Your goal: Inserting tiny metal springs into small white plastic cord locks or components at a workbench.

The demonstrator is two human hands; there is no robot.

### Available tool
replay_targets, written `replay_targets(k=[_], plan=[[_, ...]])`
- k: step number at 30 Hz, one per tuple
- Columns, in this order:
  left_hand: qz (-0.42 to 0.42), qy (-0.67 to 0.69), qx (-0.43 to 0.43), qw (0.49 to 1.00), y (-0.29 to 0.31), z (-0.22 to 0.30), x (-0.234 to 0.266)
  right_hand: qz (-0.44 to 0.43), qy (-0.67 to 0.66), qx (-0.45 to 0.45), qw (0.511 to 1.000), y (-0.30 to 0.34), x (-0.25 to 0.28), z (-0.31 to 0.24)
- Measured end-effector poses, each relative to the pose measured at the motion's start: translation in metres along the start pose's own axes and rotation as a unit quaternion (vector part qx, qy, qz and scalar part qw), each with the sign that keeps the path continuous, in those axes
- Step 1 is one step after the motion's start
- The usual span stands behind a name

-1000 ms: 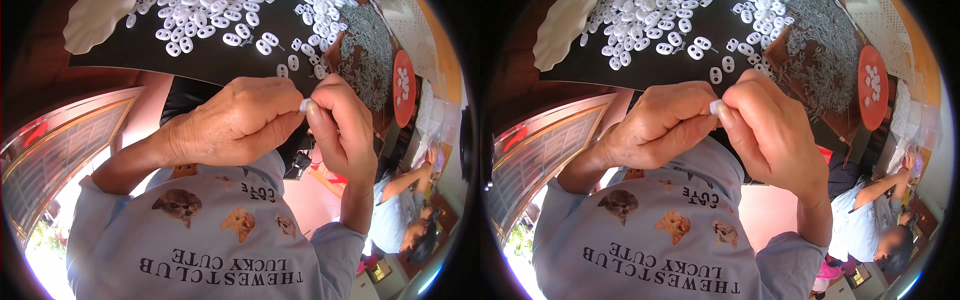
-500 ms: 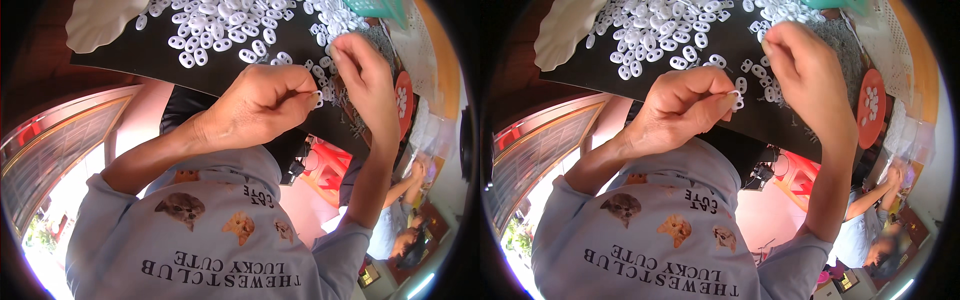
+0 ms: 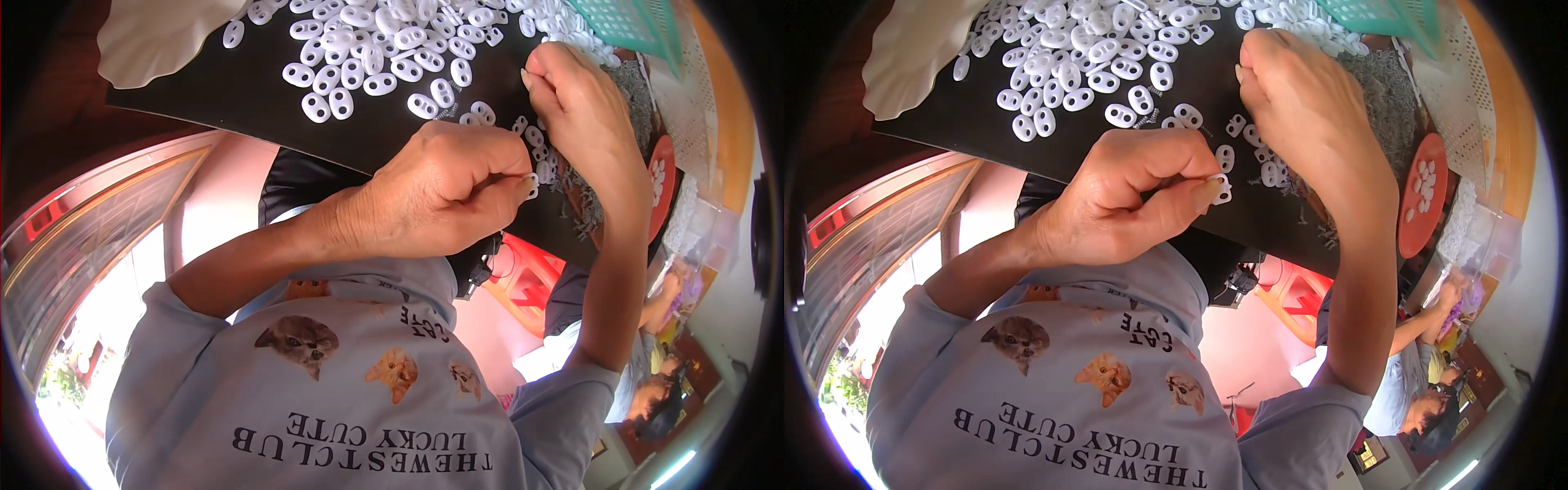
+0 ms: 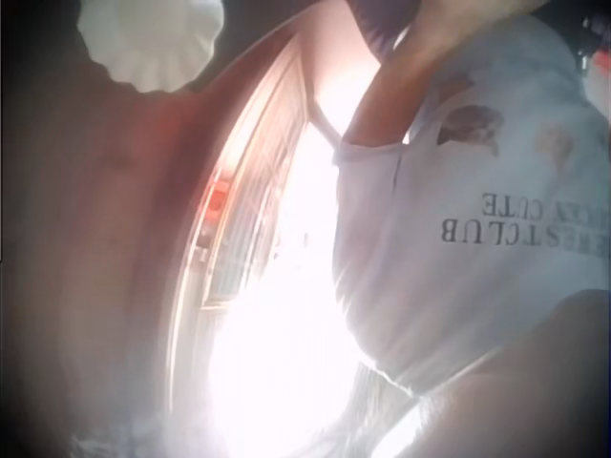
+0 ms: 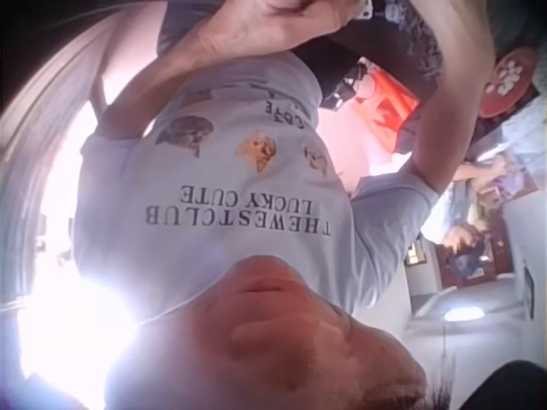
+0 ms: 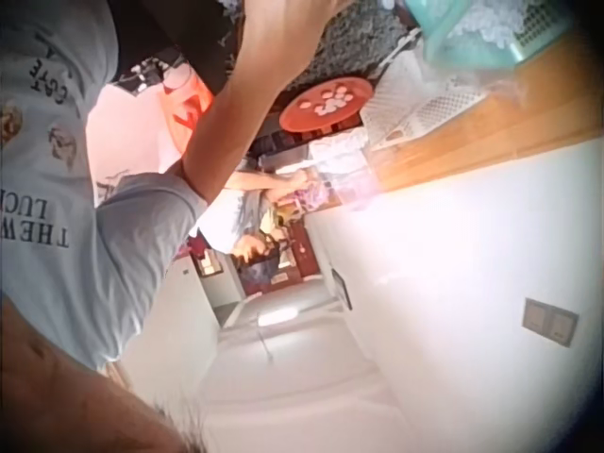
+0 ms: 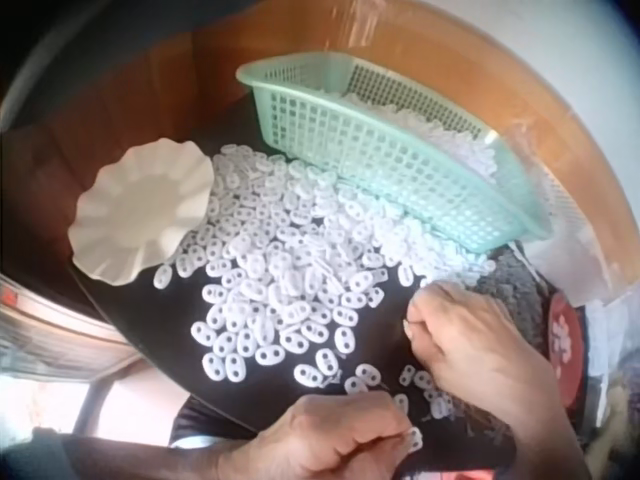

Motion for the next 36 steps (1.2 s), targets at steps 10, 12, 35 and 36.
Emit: replay_targets(k=[10, 12, 35, 36], plan=[[0.037, 0.075, 0.029, 0.996, 0.004, -0.004, 0.004, -0.027, -0.339, -0.177, 0.924, 0.050, 0.033, -0.006], [0.031, 0.113, 0.074, 0.990, 0.005, -0.008, 0.002, 0.000, -0.313, -0.116, 0.943, 0.055, 0.036, -0.019], [0.022, 0.127, 0.081, 0.988, 0.009, -0.009, 0.001, 0.069, -0.435, -0.135, 0.888, 0.072, 0.032, -0.032], [0.017, 0.132, 0.057, 0.990, 0.007, -0.007, -0.001, 0.053, -0.431, -0.144, 0.889, 0.072, 0.031, -0.032]])
Point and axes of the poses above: each hand's wrist, its own y-axis away from the middle knuckle, its own x-axis out of the back of the hand, z = x × y, the point moved 7 cm from there along -y, towards the middle knuckle, and after that the axes turned 8 degrees about y, right-handed, at the moved point
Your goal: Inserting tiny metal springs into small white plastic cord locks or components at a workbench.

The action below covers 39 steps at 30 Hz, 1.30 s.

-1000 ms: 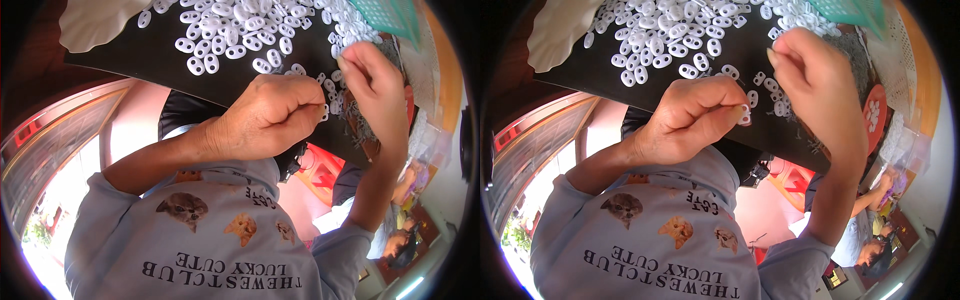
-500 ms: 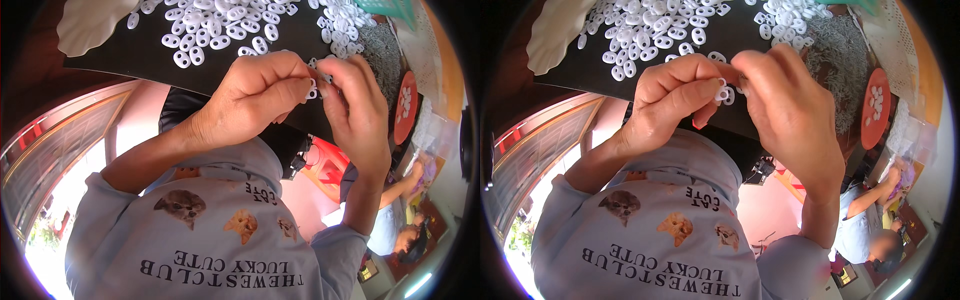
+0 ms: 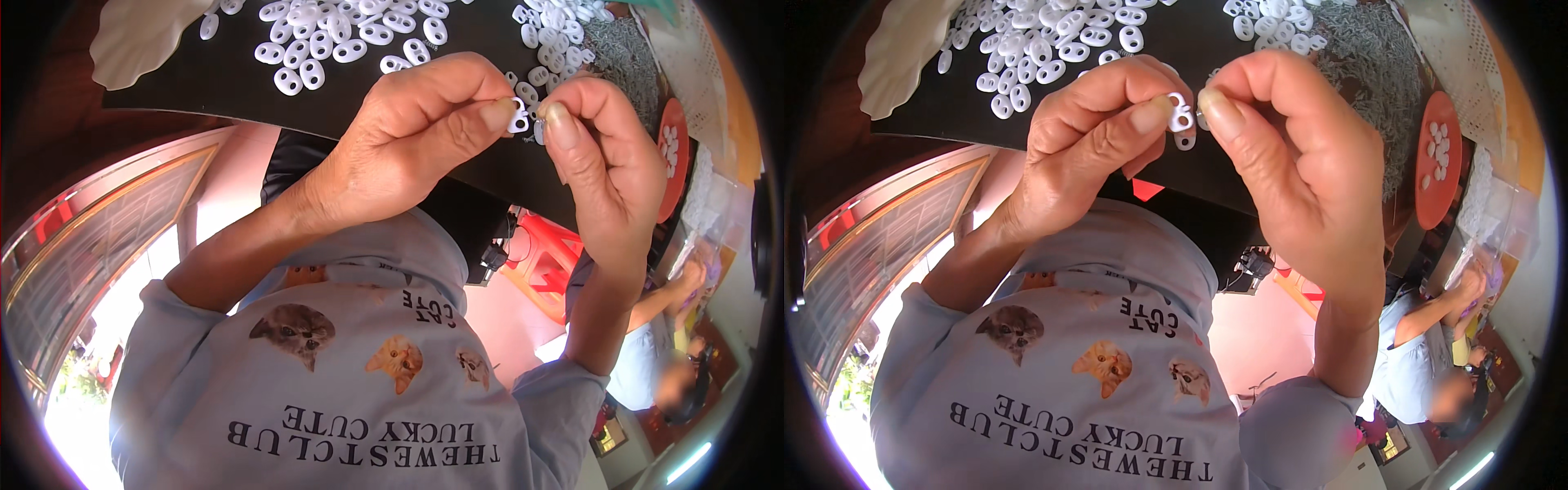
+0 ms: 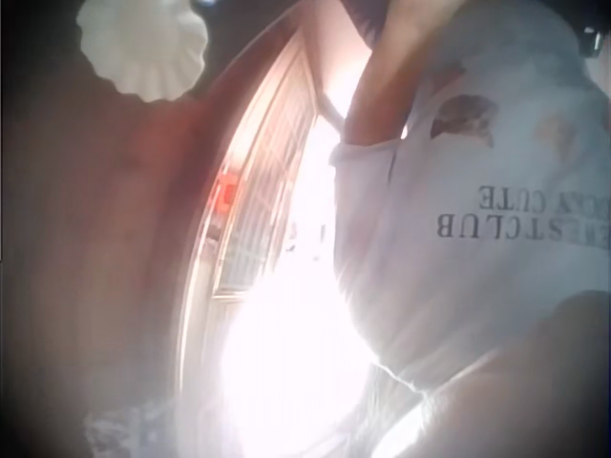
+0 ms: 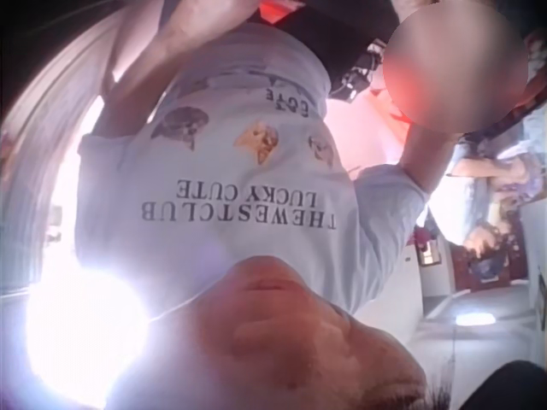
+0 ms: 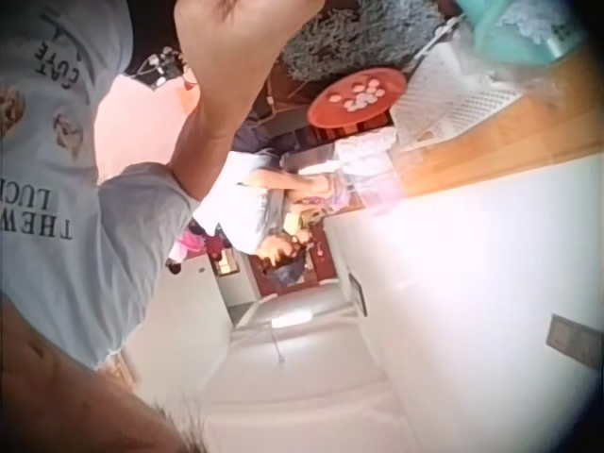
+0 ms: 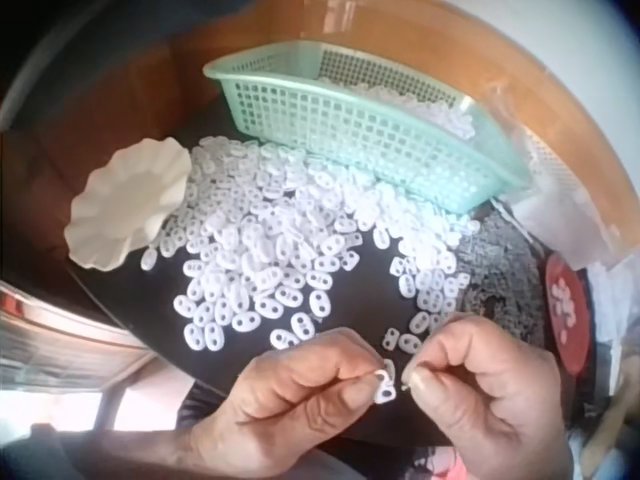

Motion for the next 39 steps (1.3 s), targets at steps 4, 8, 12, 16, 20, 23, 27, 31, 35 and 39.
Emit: replay_targets(k=[4, 8, 12, 16, 20, 23, 27, 31, 35, 39], plan=[[0.006, 0.032, -0.001, 0.999, 0.002, 0.001, -0.003, -0.019, 0.000, -0.034, 0.999, -0.001, -0.004, 0.002], [0.004, 0.017, 0.001, 1.000, 0.004, 0.001, -0.002, -0.017, 0.003, -0.013, 1.000, -0.002, -0.005, 0.002], [0.002, -0.004, -0.004, 1.000, 0.003, 0.000, -0.002, -0.021, 0.004, -0.013, 1.000, -0.003, -0.005, 0.001], [0.001, -0.008, -0.008, 1.000, 0.003, -0.001, -0.002, -0.010, 0.029, -0.001, 1.000, -0.004, -0.003, 0.001], [-0.002, -0.012, -0.003, 1.000, 0.003, 0.000, -0.001, -0.026, 0.027, -0.013, 0.999, -0.004, -0.006, 0.001], [0.001, -0.013, 0.001, 1.000, 0.003, -0.001, -0.002, -0.016, 0.027, -0.002, 1.000, -0.004, -0.007, 0.002], [0.010, -0.005, 0.009, 1.000, 0.003, -0.004, -0.002, -0.010, 0.058, 0.034, 0.998, -0.004, -0.007, 0.002], [0.012, -0.009, 0.024, 1.000, 0.003, -0.006, -0.001, -0.003, 0.081, 0.006, 0.997, -0.005, -0.010, 0.001], [0.012, -0.028, 0.017, 0.999, 0.003, -0.004, -0.003, -0.011, 0.087, -0.005, 0.996, -0.006, -0.014, 0.001], [0.008, -0.016, 0.021, 1.000, 0.006, -0.003, -0.003, 0.002, 0.054, -0.013, 0.998, -0.002, -0.017, 0.002]])
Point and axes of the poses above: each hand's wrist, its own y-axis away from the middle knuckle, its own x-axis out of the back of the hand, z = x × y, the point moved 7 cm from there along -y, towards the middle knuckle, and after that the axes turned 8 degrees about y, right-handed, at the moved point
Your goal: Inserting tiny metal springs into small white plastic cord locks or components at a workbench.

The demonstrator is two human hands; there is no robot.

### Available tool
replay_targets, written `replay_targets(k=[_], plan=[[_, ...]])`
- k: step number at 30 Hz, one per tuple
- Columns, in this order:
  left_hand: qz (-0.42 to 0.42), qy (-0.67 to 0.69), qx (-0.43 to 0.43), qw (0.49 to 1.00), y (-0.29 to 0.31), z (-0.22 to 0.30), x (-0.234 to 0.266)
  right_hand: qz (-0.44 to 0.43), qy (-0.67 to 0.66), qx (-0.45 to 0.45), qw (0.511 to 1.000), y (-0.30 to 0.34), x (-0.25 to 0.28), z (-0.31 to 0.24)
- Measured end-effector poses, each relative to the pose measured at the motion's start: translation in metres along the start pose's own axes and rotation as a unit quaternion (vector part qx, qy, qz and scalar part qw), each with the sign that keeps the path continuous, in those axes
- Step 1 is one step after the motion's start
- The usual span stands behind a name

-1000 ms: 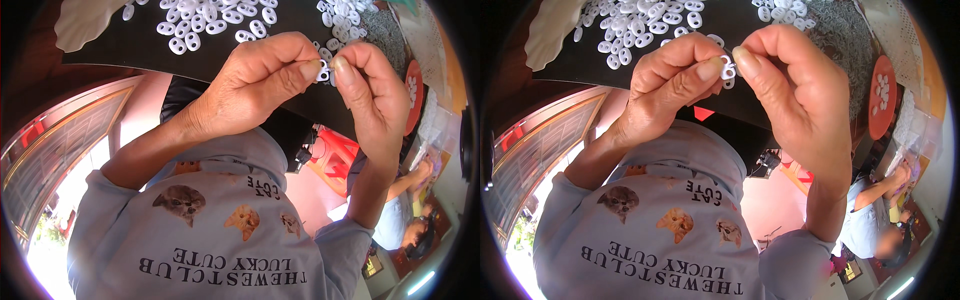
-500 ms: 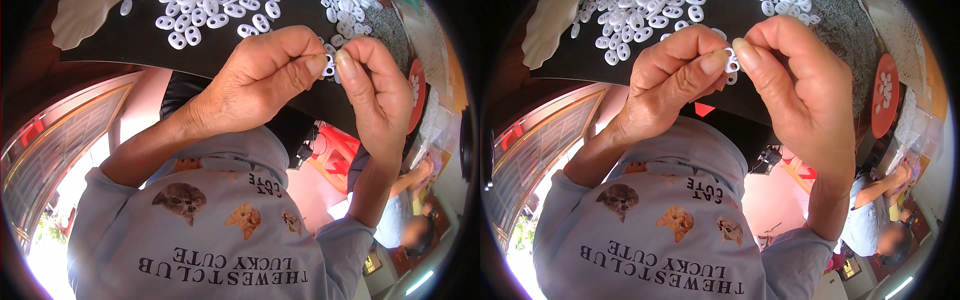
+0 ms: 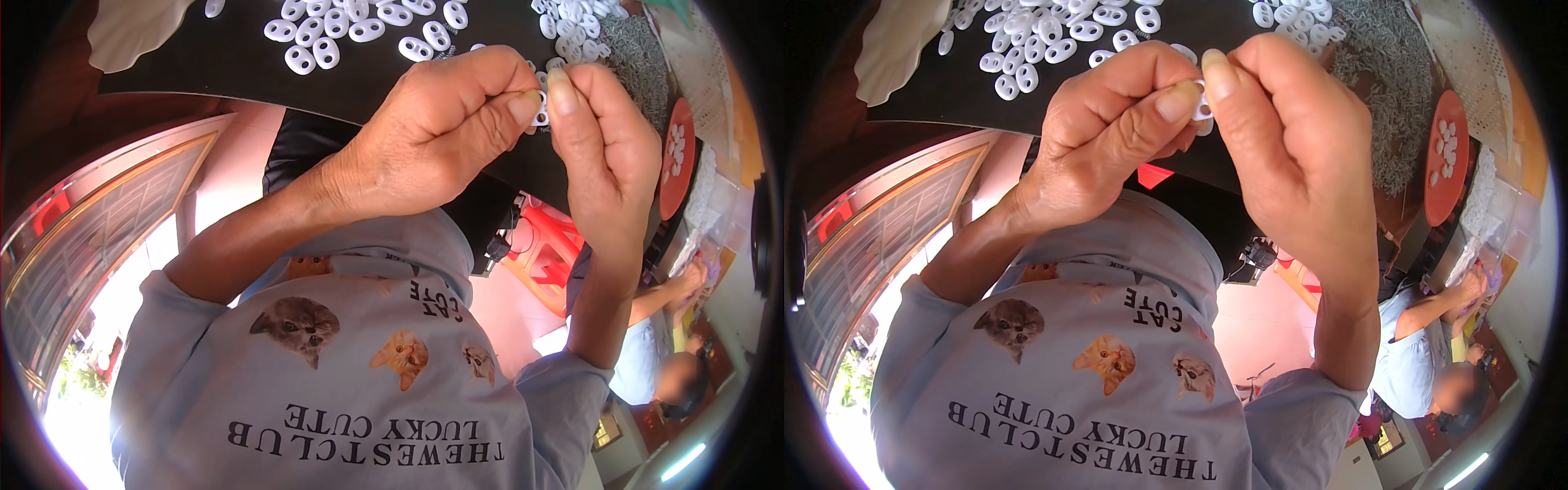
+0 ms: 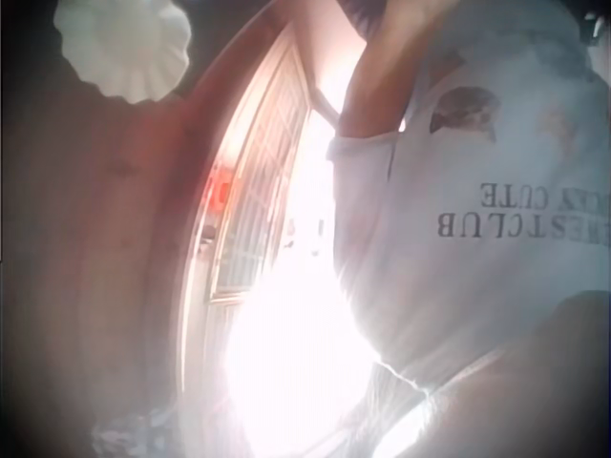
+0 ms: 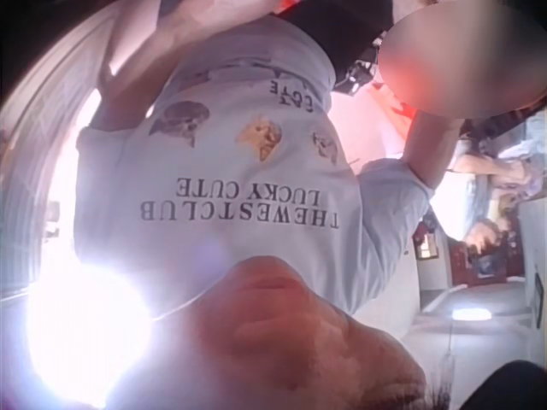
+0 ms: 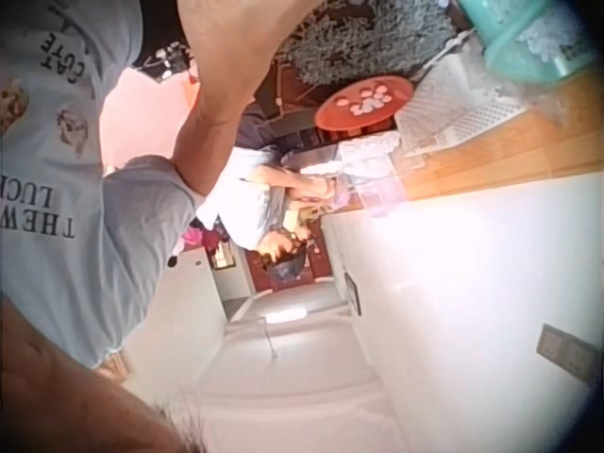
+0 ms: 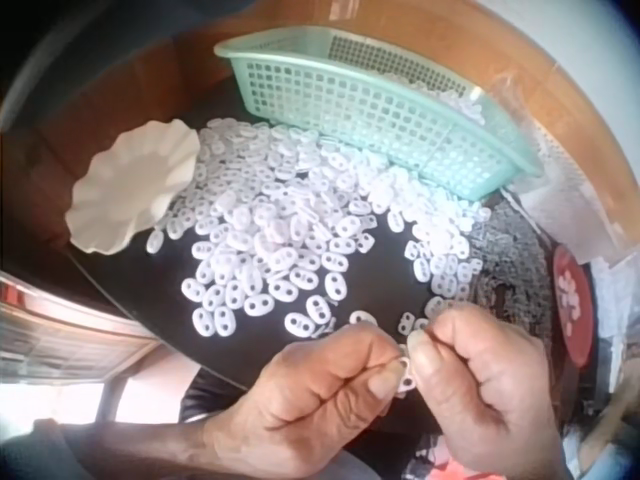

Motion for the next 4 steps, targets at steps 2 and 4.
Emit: replay_targets(k=[2, 4], plan=[[0.001, 0.006, 0.004, 1.000, 0.0009, 0.0005, 0.0007, 0.001, -0.006, -0.003, 1.000, 0.0020, 0.0007, -0.0016], [-0.017, 0.025, -0.012, 0.999, -0.0001, 0.0002, 0.0006, -0.008, -0.063, -0.019, 0.998, 0.0047, 0.0028, 0.0003]])
Point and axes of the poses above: each hand's wrist, its own y-axis away from the middle knuckle, its own x-axis out of the back of the hand, z = x × y, the point moved 7 cm from there along -y, towards the middle knuckle, and after that the axes turned 8 degrees about y, right-handed, at the moved point
